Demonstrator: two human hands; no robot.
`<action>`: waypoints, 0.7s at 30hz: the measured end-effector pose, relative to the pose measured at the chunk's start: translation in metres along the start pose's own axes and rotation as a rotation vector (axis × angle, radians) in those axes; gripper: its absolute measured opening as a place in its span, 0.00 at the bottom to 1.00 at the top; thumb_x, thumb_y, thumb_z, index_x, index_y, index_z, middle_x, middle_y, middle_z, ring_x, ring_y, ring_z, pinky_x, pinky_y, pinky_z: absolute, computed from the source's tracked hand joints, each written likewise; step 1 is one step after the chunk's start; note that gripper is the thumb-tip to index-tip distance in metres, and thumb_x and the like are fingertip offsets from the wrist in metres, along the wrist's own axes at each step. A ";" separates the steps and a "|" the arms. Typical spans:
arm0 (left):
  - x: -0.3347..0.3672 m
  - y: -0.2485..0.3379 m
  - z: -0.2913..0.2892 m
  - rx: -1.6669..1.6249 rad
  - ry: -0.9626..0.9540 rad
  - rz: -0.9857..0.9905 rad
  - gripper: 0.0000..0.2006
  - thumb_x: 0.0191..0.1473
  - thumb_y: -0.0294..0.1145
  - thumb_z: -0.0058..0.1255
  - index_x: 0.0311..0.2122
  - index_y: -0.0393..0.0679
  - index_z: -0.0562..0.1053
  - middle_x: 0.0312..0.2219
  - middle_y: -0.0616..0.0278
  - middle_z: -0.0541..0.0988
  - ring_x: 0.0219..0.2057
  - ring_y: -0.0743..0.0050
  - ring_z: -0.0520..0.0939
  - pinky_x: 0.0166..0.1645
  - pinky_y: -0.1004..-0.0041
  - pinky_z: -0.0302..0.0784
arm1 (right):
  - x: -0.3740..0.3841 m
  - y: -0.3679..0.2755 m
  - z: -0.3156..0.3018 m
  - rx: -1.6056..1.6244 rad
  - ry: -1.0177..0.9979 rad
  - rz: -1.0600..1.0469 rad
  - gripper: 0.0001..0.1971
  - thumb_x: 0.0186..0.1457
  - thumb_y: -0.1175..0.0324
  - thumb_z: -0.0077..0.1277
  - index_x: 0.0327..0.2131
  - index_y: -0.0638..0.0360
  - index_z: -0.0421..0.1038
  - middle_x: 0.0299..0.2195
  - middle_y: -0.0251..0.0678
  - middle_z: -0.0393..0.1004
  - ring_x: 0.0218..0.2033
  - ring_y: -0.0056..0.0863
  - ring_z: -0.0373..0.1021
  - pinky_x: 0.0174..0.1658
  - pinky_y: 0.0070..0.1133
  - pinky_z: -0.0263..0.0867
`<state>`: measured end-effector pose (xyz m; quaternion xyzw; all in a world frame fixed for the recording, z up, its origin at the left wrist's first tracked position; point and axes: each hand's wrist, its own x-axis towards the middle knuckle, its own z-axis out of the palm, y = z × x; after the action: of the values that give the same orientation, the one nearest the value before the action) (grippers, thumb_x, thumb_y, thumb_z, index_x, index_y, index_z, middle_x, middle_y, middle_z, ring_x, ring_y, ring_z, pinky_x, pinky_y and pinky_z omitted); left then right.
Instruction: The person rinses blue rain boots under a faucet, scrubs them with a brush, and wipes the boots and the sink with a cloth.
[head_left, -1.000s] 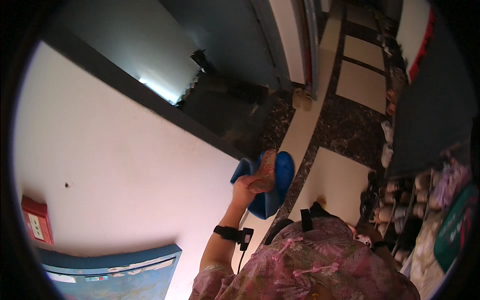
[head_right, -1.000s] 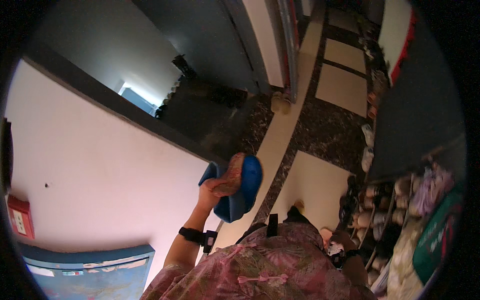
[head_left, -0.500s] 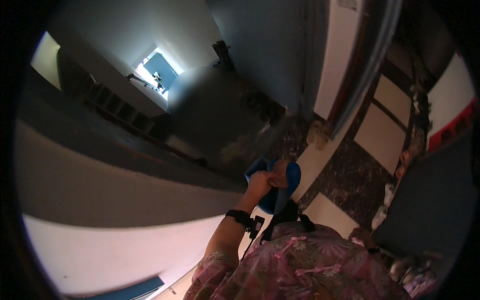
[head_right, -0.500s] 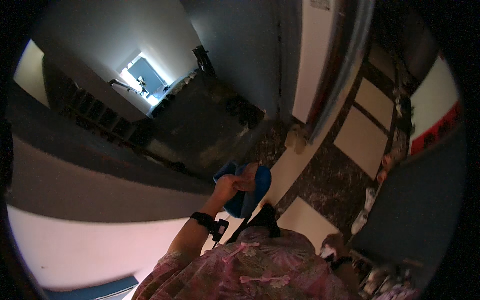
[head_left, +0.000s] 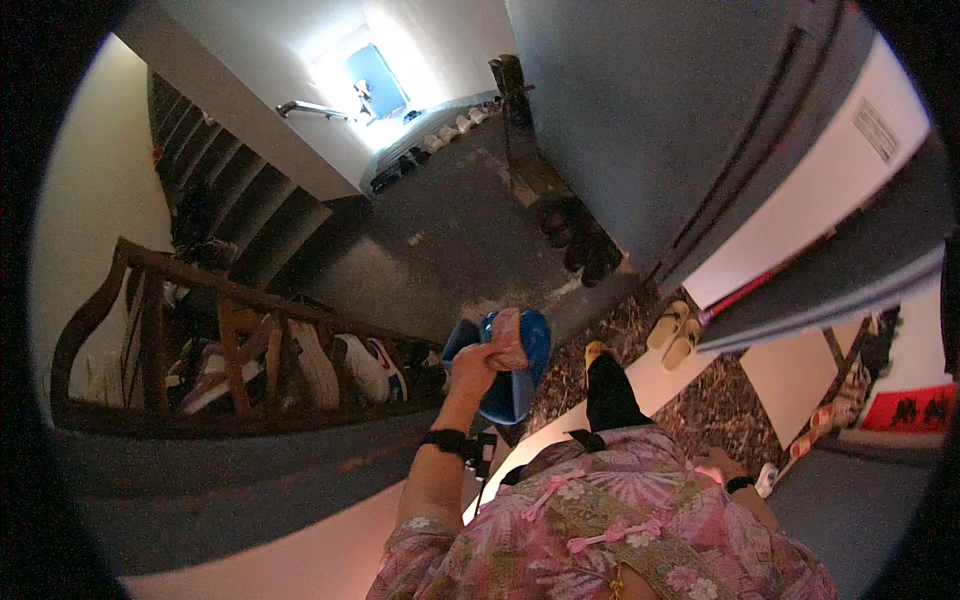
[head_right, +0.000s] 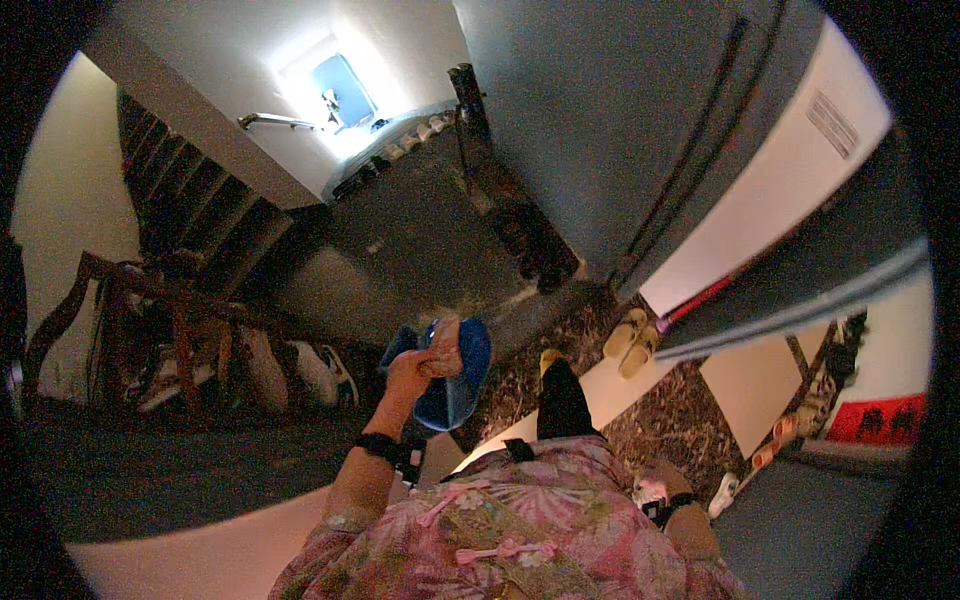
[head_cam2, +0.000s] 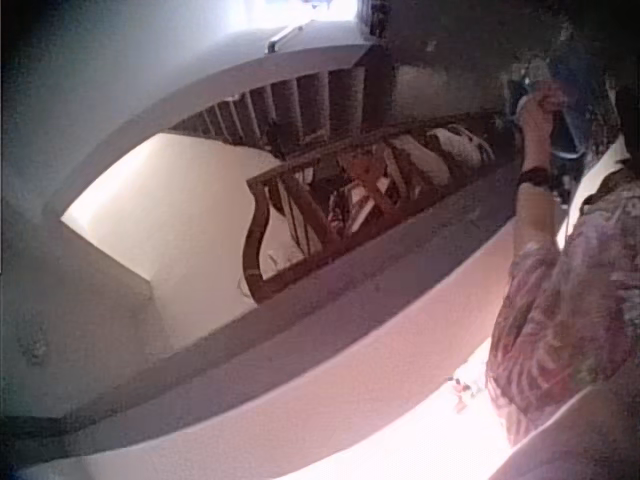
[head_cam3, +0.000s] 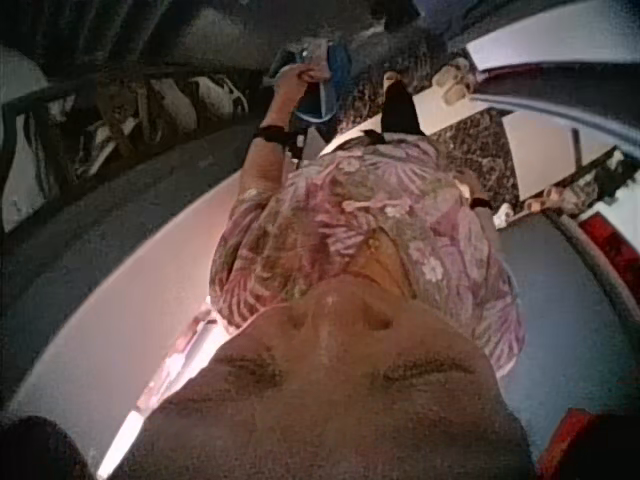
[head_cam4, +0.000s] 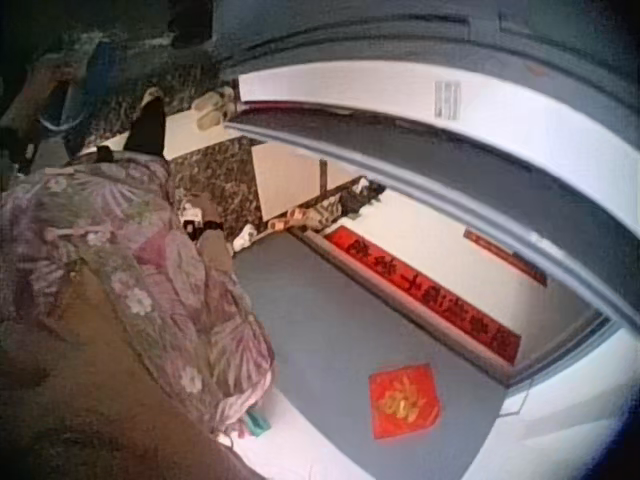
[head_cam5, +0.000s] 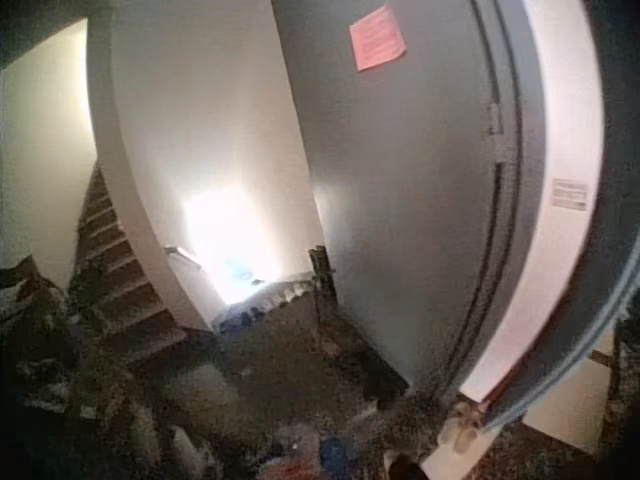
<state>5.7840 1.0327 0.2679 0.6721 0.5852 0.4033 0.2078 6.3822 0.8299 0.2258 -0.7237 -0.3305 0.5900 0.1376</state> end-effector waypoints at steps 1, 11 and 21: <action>-0.008 -0.022 -0.004 0.058 0.004 -0.091 0.10 0.37 0.25 0.47 0.28 0.52 0.75 0.21 0.56 0.72 0.26 0.57 0.73 0.30 0.66 0.69 | 0.023 -0.021 0.001 -0.092 0.020 0.002 0.24 0.47 0.63 0.46 0.47 0.57 0.53 0.46 0.38 0.57 0.45 0.32 0.56 0.48 0.30 0.55; -0.004 -0.055 -0.079 0.163 0.165 -0.455 0.09 0.39 0.30 0.46 0.28 0.44 0.74 0.24 0.52 0.73 0.27 0.56 0.74 0.30 0.68 0.69 | 0.096 -0.371 0.024 -0.165 0.114 -0.297 0.08 0.41 0.70 0.47 0.18 0.66 0.68 0.17 0.37 0.70 0.17 0.26 0.67 0.20 0.21 0.62; 0.029 -0.160 -0.105 -0.064 0.103 -0.785 0.11 0.42 0.35 0.46 0.30 0.40 0.74 0.24 0.53 0.75 0.27 0.63 0.75 0.30 0.72 0.68 | 0.146 -0.539 0.086 -0.876 0.454 -0.337 0.08 0.42 0.66 0.48 0.27 0.58 0.67 0.20 0.32 0.67 0.20 0.21 0.64 0.24 0.21 0.61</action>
<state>5.6021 1.0769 0.2183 0.3693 0.7945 0.3445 0.3372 6.1429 1.3073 0.4091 -0.7600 -0.6201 0.1940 -0.0170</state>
